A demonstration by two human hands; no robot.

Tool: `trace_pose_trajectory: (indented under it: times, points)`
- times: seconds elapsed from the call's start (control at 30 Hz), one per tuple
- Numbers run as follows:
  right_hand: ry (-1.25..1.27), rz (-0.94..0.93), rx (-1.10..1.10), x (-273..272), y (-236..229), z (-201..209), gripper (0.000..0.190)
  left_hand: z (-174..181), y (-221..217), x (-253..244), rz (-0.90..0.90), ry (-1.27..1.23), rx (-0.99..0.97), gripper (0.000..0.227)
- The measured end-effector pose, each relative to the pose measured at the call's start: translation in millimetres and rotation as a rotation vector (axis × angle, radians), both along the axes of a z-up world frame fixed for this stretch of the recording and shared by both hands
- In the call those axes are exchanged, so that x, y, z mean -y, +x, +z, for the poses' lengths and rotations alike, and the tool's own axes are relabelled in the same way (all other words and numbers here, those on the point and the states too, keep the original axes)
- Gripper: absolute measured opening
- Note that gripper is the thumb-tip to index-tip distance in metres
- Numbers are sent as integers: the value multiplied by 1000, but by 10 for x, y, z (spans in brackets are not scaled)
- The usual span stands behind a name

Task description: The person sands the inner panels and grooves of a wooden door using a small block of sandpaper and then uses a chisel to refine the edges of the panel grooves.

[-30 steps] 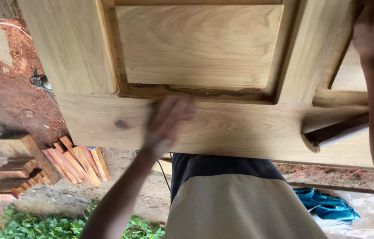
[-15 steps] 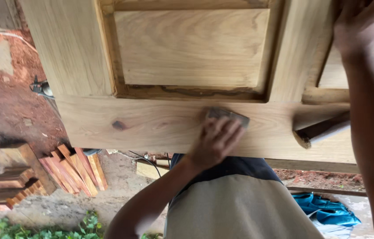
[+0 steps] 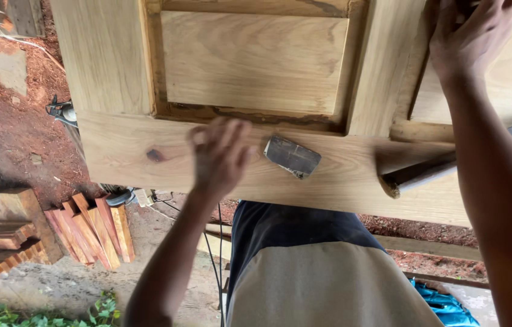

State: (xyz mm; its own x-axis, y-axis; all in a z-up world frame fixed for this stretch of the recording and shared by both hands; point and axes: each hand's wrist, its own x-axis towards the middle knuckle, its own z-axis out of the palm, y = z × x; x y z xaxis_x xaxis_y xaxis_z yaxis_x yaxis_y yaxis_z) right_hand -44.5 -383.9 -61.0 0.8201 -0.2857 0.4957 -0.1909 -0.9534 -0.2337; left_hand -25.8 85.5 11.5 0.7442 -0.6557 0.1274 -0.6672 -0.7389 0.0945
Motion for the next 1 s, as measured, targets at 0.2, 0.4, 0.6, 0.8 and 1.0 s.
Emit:
trace_pose_trajectory:
  times: [0.2,0.4,0.6,0.8,1.0]
  points:
    - [279,197,-128,-317,-295,851,56,-164,-248,441,-224,-180,-292,53]
    - [154,-409,-126,-819,-1519,1073,47,-126,127,-5,-255,-342,-188,35]
    - [667,-909,-341,-1203,-1769,634,69,-301,283,74,-398,-164,-312,48]
    - [948,-1083,-96,-1506,-1879,939,53,-224,573,-119,-475,-371,-323,30]
    - [1018,-662,-188,-2601,-1792,1630,72,-444,489,-13,-542,-88,-357,59]
